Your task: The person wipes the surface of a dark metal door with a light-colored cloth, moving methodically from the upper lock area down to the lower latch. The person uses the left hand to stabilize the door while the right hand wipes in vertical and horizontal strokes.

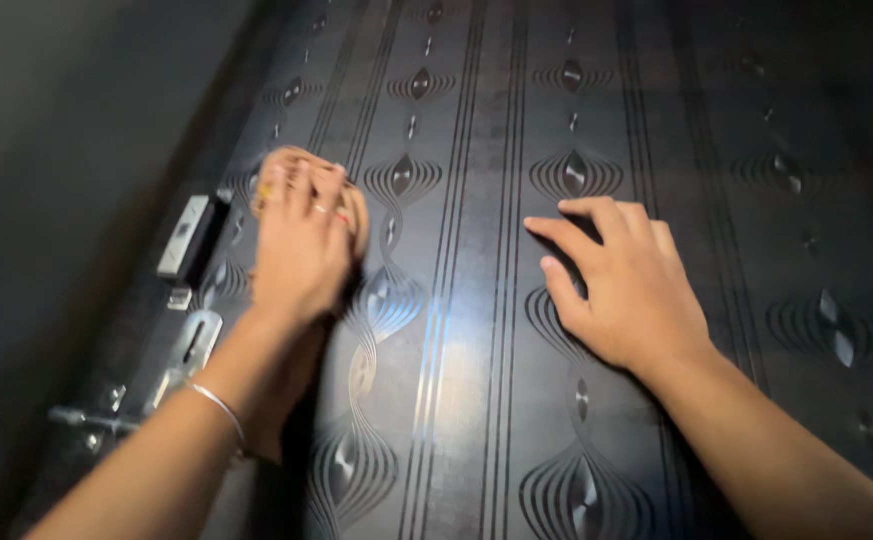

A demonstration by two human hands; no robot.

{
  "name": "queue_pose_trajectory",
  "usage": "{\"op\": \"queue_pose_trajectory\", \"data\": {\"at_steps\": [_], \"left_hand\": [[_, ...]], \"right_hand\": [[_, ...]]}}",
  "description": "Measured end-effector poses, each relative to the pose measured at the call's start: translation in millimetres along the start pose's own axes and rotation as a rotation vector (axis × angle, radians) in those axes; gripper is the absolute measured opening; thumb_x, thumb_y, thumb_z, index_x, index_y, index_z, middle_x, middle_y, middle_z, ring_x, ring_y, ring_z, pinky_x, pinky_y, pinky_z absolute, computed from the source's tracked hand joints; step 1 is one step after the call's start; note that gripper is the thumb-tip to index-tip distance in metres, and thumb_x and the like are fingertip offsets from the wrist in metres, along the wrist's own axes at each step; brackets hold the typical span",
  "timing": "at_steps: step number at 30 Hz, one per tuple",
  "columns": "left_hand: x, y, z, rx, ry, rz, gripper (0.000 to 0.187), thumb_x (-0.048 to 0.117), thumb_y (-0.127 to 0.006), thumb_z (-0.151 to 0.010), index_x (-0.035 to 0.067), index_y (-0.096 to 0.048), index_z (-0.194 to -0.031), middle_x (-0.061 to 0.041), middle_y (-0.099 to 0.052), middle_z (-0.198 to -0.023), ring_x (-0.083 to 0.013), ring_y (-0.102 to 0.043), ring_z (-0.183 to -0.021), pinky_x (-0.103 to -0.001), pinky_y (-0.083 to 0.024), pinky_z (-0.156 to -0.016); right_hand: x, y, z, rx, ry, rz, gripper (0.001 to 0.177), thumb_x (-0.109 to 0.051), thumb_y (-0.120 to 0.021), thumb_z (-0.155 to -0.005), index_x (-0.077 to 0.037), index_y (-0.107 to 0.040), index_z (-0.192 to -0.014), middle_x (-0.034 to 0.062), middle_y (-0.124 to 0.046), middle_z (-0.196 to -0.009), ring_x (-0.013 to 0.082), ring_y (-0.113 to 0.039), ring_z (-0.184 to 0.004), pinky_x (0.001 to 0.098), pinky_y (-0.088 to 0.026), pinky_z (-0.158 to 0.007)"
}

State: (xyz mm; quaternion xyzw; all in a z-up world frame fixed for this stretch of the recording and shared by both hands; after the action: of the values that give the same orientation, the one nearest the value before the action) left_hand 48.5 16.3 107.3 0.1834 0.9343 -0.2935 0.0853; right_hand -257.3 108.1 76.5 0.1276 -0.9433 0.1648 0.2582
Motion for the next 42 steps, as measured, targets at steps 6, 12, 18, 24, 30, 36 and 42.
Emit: {"op": "queue_pose_trajectory", "data": {"at_steps": [6,12,18,24,30,36,42], "left_hand": [[97.2,12.9,4.8,-0.186,-0.368,0.115,0.053,0.019,-0.050,-0.098,-0.003,-0.049,-0.146,-0.023,-0.046,-0.156,-0.0462,-0.034,-0.152,-0.055,-0.020,-0.129],[73.7,16.7,-1.3,-0.298,-0.439,0.176,0.057,0.028,-0.048,-0.097,0.012,-0.049,-0.152,-0.023,-0.040,-0.158,-0.0423,-0.026,-0.154,-0.059,-0.016,-0.125],[-29.5,4.8,-18.1,-0.138,0.129,-0.017,0.051,0.033,-0.049,-0.096,0.022,-0.058,-0.146,-0.019,-0.039,-0.159,-0.0474,-0.023,-0.151,-0.065,-0.017,-0.116],[-25.5,-0.3,-8.9,-0.055,0.058,-0.051,0.050,0.028,-0.049,-0.103,0.013,-0.057,-0.149,-0.025,-0.041,-0.158,-0.0535,-0.027,-0.147,-0.054,-0.021,-0.125],[60.8,6.4,-5.2,-0.175,-0.075,0.208,0.050,0.026,-0.053,-0.095,0.013,-0.058,-0.143,-0.021,-0.050,-0.149,-0.0470,-0.036,-0.147,-0.060,-0.020,-0.125],[125.7,18.5,-6.4,-0.082,-0.369,0.227,0.050,0.023,-0.056,-0.094,0.011,-0.061,-0.142,-0.026,-0.048,-0.151,-0.0549,-0.030,-0.146,-0.058,-0.023,-0.123],[46.0,-23.9,-41.3,-0.069,-0.259,0.170,0.049,0.025,-0.055,-0.096,0.010,-0.060,-0.142,-0.021,-0.051,-0.148,-0.0512,-0.035,-0.147,-0.055,-0.024,-0.127]], "right_hand": [[-3.8,1.7,2.0,0.029,-0.010,0.005,0.037,-0.027,-0.063,-0.089,-0.020,-0.071,-0.125,0.0054,-0.062,-0.129,0.0272,-0.053,-0.123,0.0439,-0.042,-0.104],[-3.9,2.2,3.7,0.022,-0.026,-0.009,0.037,-0.026,-0.063,-0.088,-0.020,-0.071,-0.123,0.0045,-0.062,-0.127,0.0258,-0.055,-0.121,0.0431,-0.043,-0.101],[-4.3,1.3,2.0,0.018,-0.048,-0.024,0.036,-0.025,-0.064,-0.088,-0.020,-0.072,-0.122,0.0043,-0.062,-0.127,0.0263,-0.054,-0.120,0.0432,-0.043,-0.101],[-0.4,-2.4,1.6,-0.012,-0.082,-0.025,0.037,-0.025,-0.064,-0.088,-0.020,-0.072,-0.123,0.0049,-0.061,-0.127,0.0266,-0.053,-0.121,0.0429,-0.041,-0.104],[3.3,-5.7,0.4,0.076,-0.034,0.096,0.048,-0.030,-0.060,-0.090,-0.017,-0.064,-0.136,0.0142,-0.056,-0.143,0.0321,-0.046,-0.137,0.0474,-0.035,-0.110],[6.7,-10.1,2.0,0.055,-0.058,0.113,0.049,-0.032,-0.059,-0.091,-0.018,-0.063,-0.139,0.0134,-0.055,-0.147,0.0325,-0.045,-0.140,0.0487,-0.034,-0.112],[6.4,-9.9,2.7,0.047,-0.058,0.108,0.049,-0.032,-0.058,-0.092,-0.019,-0.063,-0.139,0.0124,-0.055,-0.147,0.0322,-0.045,-0.140,0.0488,-0.034,-0.112]]}}
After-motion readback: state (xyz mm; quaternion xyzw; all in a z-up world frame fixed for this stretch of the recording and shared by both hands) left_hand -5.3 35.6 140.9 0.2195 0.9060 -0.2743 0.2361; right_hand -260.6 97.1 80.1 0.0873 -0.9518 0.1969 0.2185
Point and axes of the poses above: each hand's wrist, its own z-axis away from the middle knuckle, its own y-axis out of the back of the hand, x = y × z, the point moved 5 cm from there along -z, towards the middle knuckle
